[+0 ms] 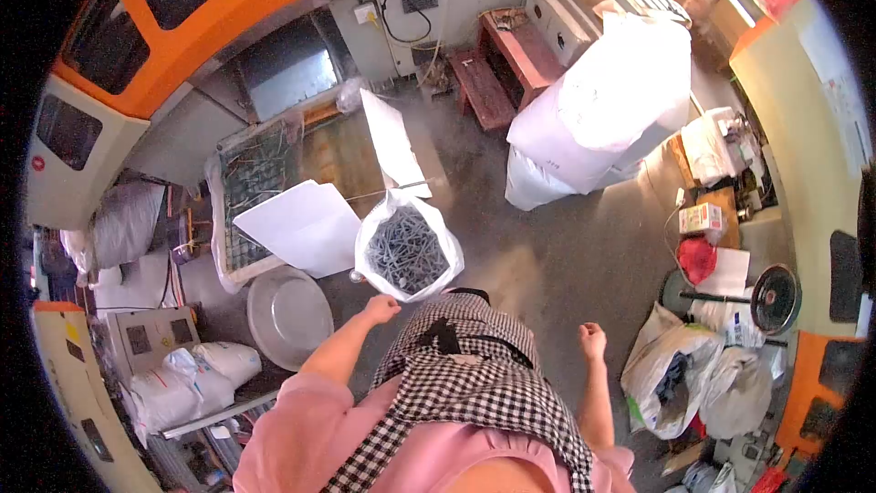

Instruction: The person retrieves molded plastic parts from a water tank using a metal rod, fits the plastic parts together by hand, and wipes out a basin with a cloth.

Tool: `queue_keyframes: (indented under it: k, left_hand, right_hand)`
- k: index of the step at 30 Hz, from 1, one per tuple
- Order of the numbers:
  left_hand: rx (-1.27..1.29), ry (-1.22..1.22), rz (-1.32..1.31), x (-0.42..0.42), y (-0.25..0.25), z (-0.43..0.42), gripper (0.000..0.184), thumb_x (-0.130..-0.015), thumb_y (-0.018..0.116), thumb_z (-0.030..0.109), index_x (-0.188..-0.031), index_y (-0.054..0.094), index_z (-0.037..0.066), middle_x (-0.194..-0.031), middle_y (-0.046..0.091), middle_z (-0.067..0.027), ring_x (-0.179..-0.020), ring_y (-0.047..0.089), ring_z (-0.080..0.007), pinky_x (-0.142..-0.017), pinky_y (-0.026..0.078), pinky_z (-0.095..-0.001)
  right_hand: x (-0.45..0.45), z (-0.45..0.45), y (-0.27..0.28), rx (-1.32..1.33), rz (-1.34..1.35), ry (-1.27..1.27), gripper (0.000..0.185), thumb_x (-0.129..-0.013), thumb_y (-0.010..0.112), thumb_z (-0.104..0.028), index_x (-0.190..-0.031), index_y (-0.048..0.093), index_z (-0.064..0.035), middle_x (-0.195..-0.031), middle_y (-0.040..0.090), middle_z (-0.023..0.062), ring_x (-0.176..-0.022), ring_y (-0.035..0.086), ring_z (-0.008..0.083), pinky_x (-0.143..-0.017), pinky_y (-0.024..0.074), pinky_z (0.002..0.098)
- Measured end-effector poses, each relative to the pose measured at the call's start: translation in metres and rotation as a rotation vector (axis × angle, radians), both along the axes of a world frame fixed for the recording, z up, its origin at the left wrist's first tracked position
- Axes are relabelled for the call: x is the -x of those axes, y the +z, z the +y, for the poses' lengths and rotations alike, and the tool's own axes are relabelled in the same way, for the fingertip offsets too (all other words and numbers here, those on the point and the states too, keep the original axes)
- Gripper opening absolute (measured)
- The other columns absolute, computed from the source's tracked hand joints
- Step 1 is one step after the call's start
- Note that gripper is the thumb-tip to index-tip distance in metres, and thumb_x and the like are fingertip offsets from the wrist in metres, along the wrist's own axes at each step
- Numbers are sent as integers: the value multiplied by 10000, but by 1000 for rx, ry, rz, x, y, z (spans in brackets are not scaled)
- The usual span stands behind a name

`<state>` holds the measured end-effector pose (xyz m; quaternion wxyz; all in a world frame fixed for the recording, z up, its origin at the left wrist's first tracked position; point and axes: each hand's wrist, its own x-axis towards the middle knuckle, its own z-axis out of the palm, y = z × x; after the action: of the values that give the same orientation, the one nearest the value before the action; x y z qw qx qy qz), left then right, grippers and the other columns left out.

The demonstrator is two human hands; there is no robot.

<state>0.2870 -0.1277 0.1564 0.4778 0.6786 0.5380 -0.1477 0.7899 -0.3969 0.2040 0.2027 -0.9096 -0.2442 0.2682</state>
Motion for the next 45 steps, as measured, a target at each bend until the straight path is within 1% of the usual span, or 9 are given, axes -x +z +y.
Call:
queue_keyframes:
  k: [7, 15, 16, 19, 29, 37, 38, 41, 45]
  left_hand:
    - [-277, 66, 98, -44, -16, 65, 217, -744, 634, 294, -763, 684, 84, -816, 657, -150, -802, 626, -314, -722, 487, -407]
    - [-139, 199, 80, -96, -52, 106, 207, -741, 639, 295, -756, 672, 92, -801, 659, -123, -823, 629, -294, -763, 492, -400]
    - [-71, 186, 99, -101, -53, 114, 203, -739, 624, 290, -757, 686, 97, -833, 658, -124, -863, 623, -298, -782, 492, -393]
    - [-81, 202, 140, -122, -53, 143, 221, -743, 612, 306, -745, 696, 102, -807, 658, -119, -854, 627, -302, -780, 494, -393]
    - [-340, 706, -104, -156, 56, 256, 210, -786, 632, 265, -828, 650, 60, -759, 658, -148, -709, 640, -291, -691, 503, -385]
    - [-261, 760, 103, -151, 35, 223, 178, -791, 580, 226, -820, 656, 68, -780, 654, -154, -775, 639, -319, -718, 500, -397]
    - [-52, 1067, -49, -151, 26, 215, 175, -802, 542, 210, -820, 661, 83, -810, 654, -160, -808, 633, -339, -736, 497, -420]
    - [-209, 1191, -159, -141, -59, 151, 157, -799, 539, 187, -828, 664, 96, -864, 656, -158, -849, 626, -340, -738, 494, -434]
    - [18, 1463, 34, -167, -6, 161, 236, -810, 603, 297, -927, 660, 101, -899, 661, -141, -867, 631, -323, -732, 495, -402]
  right_hand:
    - [16, 79, -6, 249, -29, 626, 363, -799, 671, -243, -1082, 591, -30, -1005, 618, 194, -962, 595, 321, -818, 483, 393]
    - [-77, 182, -45, 356, 55, 768, 371, -773, 650, -268, -1054, 611, -29, -1013, 629, 208, -960, 597, 367, -785, 489, 437]
    - [-84, 208, -34, 420, 270, 444, 325, -787, 621, -278, -1007, 628, -39, -1014, 624, 212, -961, 594, 369, -793, 487, 432]
    - [-123, 277, -35, 467, 203, 787, 281, -801, 593, -267, -977, 635, -52, -979, 634, 203, -941, 602, 358, -787, 491, 423]
    - [-106, 533, -16, 136, 53, 1053, 338, -800, 617, -314, -1007, 636, -47, -901, 663, 169, -850, 641, 308, -791, 499, 366]
    - [-61, 716, -37, 204, -62, 1470, 354, -809, 614, -310, -1051, 615, -52, -964, 643, 176, -962, 596, 334, -837, 474, 415]
    - [-56, 744, -34, 215, -80, 1479, 335, -809, 614, -296, -1038, 621, -52, -974, 643, 175, -965, 597, 332, -844, 475, 411]
    - [-38, 812, -52, 326, -47, 1602, 316, -798, 627, -280, -1009, 632, -45, -997, 640, 176, -976, 599, 321, -862, 472, 396]
    - [16, 876, -40, 357, -4, 1702, 307, -799, 630, -262, -1007, 634, -37, -1000, 646, 165, -973, 601, 321, -854, 474, 387]
